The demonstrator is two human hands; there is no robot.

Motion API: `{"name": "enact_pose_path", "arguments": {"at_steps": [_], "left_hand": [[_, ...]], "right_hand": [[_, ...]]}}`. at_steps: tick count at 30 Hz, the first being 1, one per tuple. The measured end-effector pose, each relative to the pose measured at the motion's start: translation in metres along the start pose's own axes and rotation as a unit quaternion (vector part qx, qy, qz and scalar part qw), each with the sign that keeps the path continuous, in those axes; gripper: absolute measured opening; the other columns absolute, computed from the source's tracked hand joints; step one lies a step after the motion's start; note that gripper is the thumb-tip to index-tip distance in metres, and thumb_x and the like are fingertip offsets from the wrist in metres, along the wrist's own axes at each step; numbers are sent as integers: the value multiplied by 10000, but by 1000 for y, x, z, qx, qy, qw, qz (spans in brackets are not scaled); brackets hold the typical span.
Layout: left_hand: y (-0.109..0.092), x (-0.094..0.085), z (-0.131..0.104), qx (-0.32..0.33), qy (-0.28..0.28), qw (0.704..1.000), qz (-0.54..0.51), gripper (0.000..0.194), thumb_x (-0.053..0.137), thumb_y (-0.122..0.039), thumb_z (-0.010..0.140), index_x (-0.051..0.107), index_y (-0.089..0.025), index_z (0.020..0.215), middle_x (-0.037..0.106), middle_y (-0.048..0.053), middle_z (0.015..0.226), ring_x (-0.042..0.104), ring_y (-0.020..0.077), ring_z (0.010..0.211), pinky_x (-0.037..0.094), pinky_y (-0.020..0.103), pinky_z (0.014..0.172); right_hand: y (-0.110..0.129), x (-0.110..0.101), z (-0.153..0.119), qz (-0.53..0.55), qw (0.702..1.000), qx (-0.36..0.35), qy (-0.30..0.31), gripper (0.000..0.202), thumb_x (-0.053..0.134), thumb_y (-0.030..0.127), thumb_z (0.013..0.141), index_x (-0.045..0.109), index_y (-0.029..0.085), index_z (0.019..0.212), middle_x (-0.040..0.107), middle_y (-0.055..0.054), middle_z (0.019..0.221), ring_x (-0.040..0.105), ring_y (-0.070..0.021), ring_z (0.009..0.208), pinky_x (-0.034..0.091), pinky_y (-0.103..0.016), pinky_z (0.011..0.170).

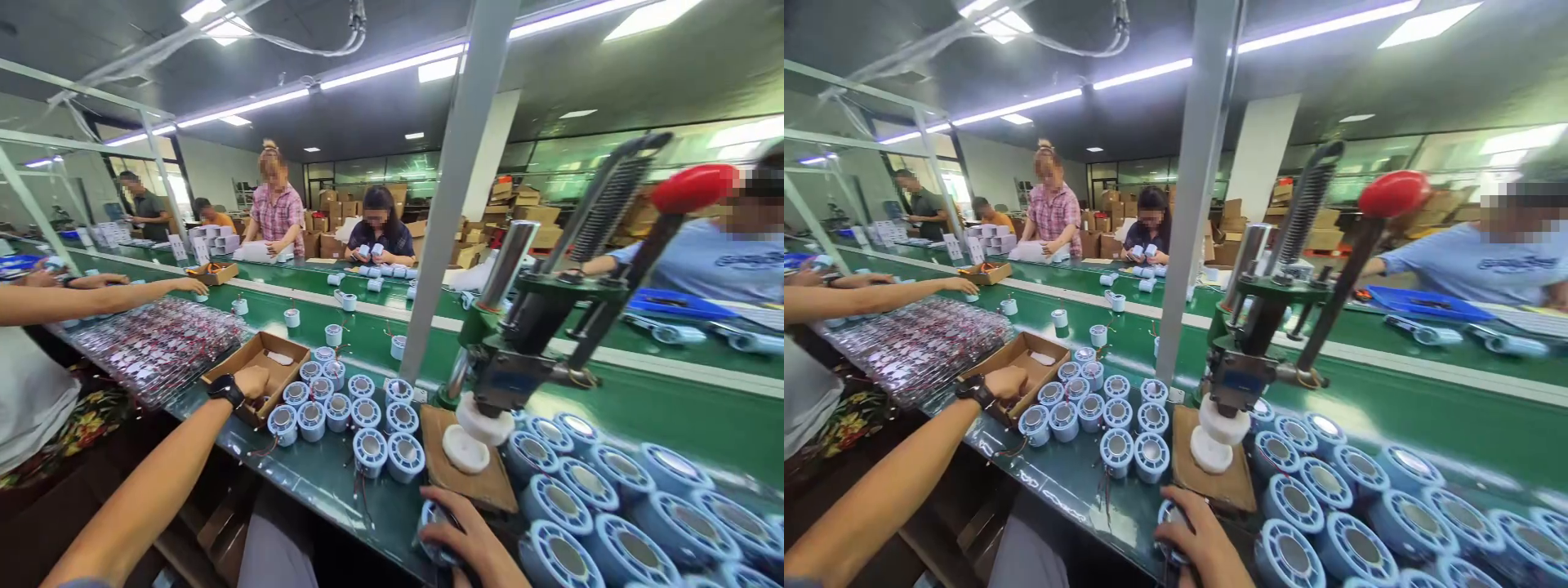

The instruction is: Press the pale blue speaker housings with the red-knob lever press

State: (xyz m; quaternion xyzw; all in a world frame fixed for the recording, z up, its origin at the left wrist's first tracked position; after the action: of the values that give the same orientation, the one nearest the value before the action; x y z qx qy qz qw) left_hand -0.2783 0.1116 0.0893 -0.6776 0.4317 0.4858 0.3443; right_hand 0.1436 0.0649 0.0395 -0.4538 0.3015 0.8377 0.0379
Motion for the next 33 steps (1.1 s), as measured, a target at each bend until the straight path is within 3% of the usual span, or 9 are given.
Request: {"name": "enact_pose_path", "arguments": {"at_steps": [5,8,12,14,16,21,26,29,33], "left_hand": [[-12,-26,-15,5,-84,996,-4,181,567,-229,964,643,-105,1072,687,85,1053,663,215,972,543,385,872],[-57,-24,-58,46,-157,986,-35,267,450,-135,949,627,-117,1148,698,68,1055,653,211,1002,502,303,883],[-185,46,-136,300,-85,938,-150,282,546,-58,843,677,-232,1022,681,0,1054,661,164,961,510,247,880],[-232,88,-153,333,-44,933,-128,265,531,-52,853,686,-218,990,678,33,1041,673,201,929,542,301,848],[-253,115,-148,325,-44,938,-111,273,492,-47,883,691,-188,1005,679,71,1053,670,239,962,553,361,869],[-241,129,-129,350,-105,914,-179,356,467,-91,941,635,-201,1236,654,92,1198,611,239,1124,507,419,1015],[-225,136,-138,339,-137,913,-179,626,750,-283,792,549,-228,1383,595,122,1357,539,338,1256,464,546,1071],[-224,141,-142,318,-168,917,-171,652,735,-232,769,541,-223,1391,634,121,1317,573,342,1207,492,554,1032],[-231,147,-149,379,-207,886,-167,830,691,-156,759,358,-235,1515,564,110,1440,543,328,1269,510,509,1031]], "right_hand": [[-4,10,-5,4,990,62,-125,157,587,218,855,723,268,915,639,-91,1309,626,-281,1206,564,-470,970],[-7,13,-15,2,977,86,-194,187,604,223,869,700,270,1022,669,-87,1251,654,-248,1157,583,-419,946],[-13,6,-21,1,962,141,-234,395,576,149,841,599,254,1221,618,-94,1313,642,-206,1186,574,-336,962],[-10,-1,-25,-6,958,141,-250,382,567,143,843,588,253,1209,628,-83,1287,649,-189,1173,570,-303,960],[-6,-7,-31,-17,954,136,-266,362,566,144,846,586,254,1190,645,-72,1260,655,-178,1160,565,-277,960],[-3,-10,-52,-17,956,132,-261,404,570,124,836,572,253,1218,636,-70,1290,641,-175,1191,545,-251,985],[-8,-4,-63,-8,962,144,-233,418,577,113,846,568,240,1245,599,-93,1353,607,-201,1247,527,-287,1026],[-9,-3,-65,0,963,147,-226,419,578,111,845,573,232,1247,597,-105,1359,607,-215,1249,530,-301,1029],[-10,-4,-68,9,964,151,-220,422,575,112,846,581,233,1250,604,-107,1355,611,-230,1246,532,-322,1033]]}}
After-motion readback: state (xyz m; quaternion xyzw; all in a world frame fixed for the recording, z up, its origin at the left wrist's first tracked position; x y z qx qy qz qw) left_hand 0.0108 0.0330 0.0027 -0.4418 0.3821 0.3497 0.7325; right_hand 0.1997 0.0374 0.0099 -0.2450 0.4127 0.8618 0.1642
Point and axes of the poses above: each hand's wrist, its own z-axis towards the middle knuckle, its own x-axis out of the palm, y = z × x, the point moved 7 cm from there along z, towards the middle knuckle
